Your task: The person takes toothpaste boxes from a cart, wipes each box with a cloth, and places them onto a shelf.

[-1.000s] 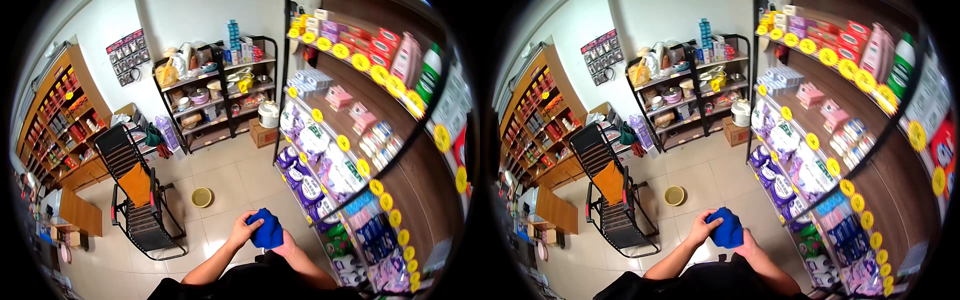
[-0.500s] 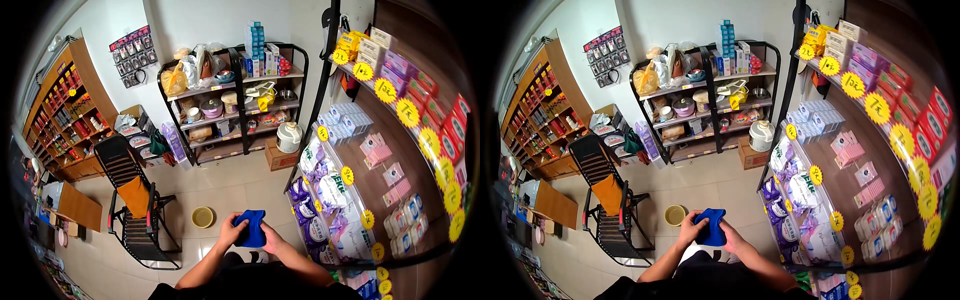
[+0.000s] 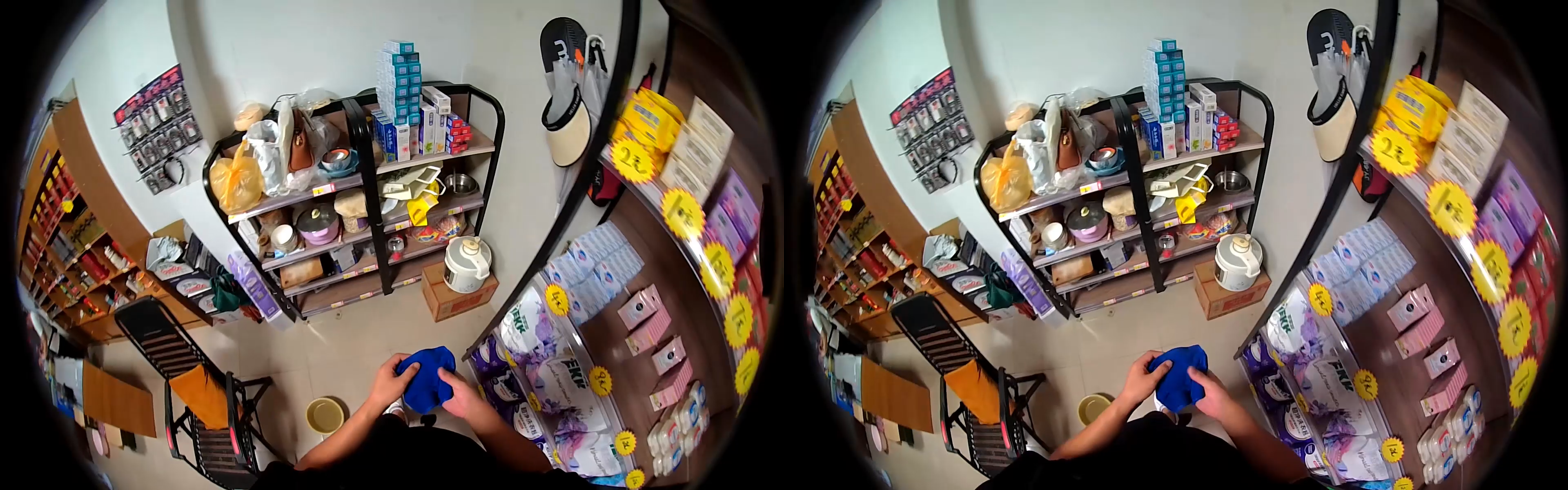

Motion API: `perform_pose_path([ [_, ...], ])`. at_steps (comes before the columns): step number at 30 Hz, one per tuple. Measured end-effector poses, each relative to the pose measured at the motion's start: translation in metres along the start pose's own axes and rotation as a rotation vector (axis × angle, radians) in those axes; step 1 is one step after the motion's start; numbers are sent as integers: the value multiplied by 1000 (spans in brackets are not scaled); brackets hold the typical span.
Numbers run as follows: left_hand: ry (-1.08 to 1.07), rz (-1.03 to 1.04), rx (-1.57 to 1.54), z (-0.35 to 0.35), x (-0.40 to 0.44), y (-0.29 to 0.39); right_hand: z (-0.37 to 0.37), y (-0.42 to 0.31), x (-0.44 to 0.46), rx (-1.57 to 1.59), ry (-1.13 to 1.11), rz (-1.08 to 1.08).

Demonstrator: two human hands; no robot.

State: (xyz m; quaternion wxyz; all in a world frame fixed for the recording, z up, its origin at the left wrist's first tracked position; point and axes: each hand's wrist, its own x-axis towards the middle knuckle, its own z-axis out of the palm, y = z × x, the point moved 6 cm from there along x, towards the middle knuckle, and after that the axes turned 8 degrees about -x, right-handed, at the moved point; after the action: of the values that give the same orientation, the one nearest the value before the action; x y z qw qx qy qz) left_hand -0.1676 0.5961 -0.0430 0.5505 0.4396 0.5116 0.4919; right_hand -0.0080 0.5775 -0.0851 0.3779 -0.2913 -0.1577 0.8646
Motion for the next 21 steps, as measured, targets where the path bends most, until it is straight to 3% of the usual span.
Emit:
perform_pose_path([
  [2, -28, 5, -3, -14, 45, 14, 18, -32, 38, -327, 50, -125],
  [7, -185, 7, -42, -40, 155, 38, 59, -109, 111, -309, 177, -184],
  [13, -200, 103, -4, -73, 266, 33, 40, -218, 205, -396, 341, -395],
  [21, -45, -69, -62, -86, 393, 35, 37, -468, 332, -634, 488, -878],
])
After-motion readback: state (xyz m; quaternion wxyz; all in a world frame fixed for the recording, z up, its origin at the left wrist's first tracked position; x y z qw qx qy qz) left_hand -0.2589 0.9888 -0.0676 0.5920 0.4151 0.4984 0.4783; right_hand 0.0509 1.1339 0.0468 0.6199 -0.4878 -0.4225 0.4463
